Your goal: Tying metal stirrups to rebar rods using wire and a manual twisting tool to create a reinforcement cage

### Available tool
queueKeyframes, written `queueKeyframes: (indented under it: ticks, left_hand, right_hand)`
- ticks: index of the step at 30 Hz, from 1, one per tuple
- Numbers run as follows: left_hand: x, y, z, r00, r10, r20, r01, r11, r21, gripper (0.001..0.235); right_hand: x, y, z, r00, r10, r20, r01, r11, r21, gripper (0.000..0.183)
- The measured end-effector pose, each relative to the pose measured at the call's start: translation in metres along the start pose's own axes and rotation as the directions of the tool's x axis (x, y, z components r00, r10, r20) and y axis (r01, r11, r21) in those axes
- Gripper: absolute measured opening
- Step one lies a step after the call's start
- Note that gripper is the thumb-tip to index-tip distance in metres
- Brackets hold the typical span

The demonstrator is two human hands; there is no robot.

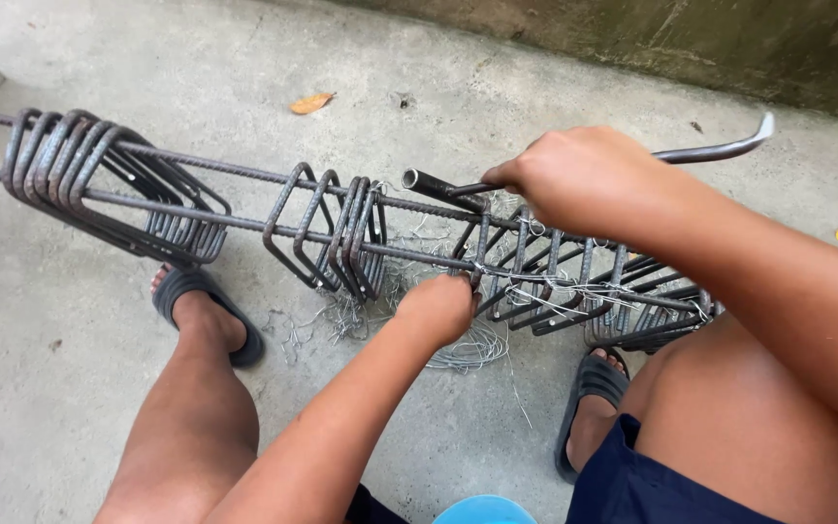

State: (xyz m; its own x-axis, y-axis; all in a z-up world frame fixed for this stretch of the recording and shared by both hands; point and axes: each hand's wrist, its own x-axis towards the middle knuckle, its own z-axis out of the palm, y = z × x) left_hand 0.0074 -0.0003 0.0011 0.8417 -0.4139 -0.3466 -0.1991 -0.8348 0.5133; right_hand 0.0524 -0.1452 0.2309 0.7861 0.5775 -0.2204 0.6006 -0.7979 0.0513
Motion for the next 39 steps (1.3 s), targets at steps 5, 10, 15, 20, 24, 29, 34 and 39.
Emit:
queueKeyframes:
  ticks: [5,10,15,20,24,29,34,39]
  left_hand:
    - [-0.025,0.027,-0.059,0.985,-0.113,0.132,0.060,0.933,0.354,0.027]
    - [-0.060,0.011,-0.145,0.968,-0.241,-0.065,0.239,0.821,0.519,0.029]
    - [-0.054,-0.036,-0.154,0.908,-0.257,-0.332,0.366,0.873,0.324,0.043]
    - [-0.024,-0.051,-0.126,0.914,-0.158,-0.374,0.344,0.790,0.508,0.027]
    - [-0.008,-0.047,-0.118,0.904,-0.106,-0.415,0.351,0.739,0.575,0.017]
    - [-0.005,-0.037,-0.127,0.920,-0.145,-0.365,0.356,0.698,0.621,0.015]
    - [0.001,-0.038,-0.128,0.933,-0.103,-0.345,0.320,0.679,0.661,0.014]
    - [0.003,-0.048,-0.126,0.937,-0.058,-0.345,0.286,0.693,0.661,0.012]
  right_hand:
    - [-0.024,0.012,-0.029,0.989,0.120,-0.088,-0.097,0.969,0.227,0.029]
    - [-0.069,0.085,-0.014,0.896,0.213,-0.389,0.091,0.771,0.631,0.030]
    - [-0.099,0.167,0.018,0.881,0.144,-0.451,0.393,0.310,0.866,0.024]
    - [-0.111,0.231,0.060,0.880,0.071,-0.469,0.433,0.283,0.856,0.029]
    - [-0.134,0.209,0.060,0.917,0.214,-0.337,0.305,0.172,0.937,0.037]
    - [-0.155,0.192,0.053,0.904,0.319,-0.287,0.163,0.364,0.917,0.037]
    - [-0.166,0.217,0.068,0.894,0.347,-0.284,0.146,0.374,0.916,0.037]
    - [-0.168,0.269,0.106,0.931,0.279,-0.234,0.149,0.294,0.944,0.045]
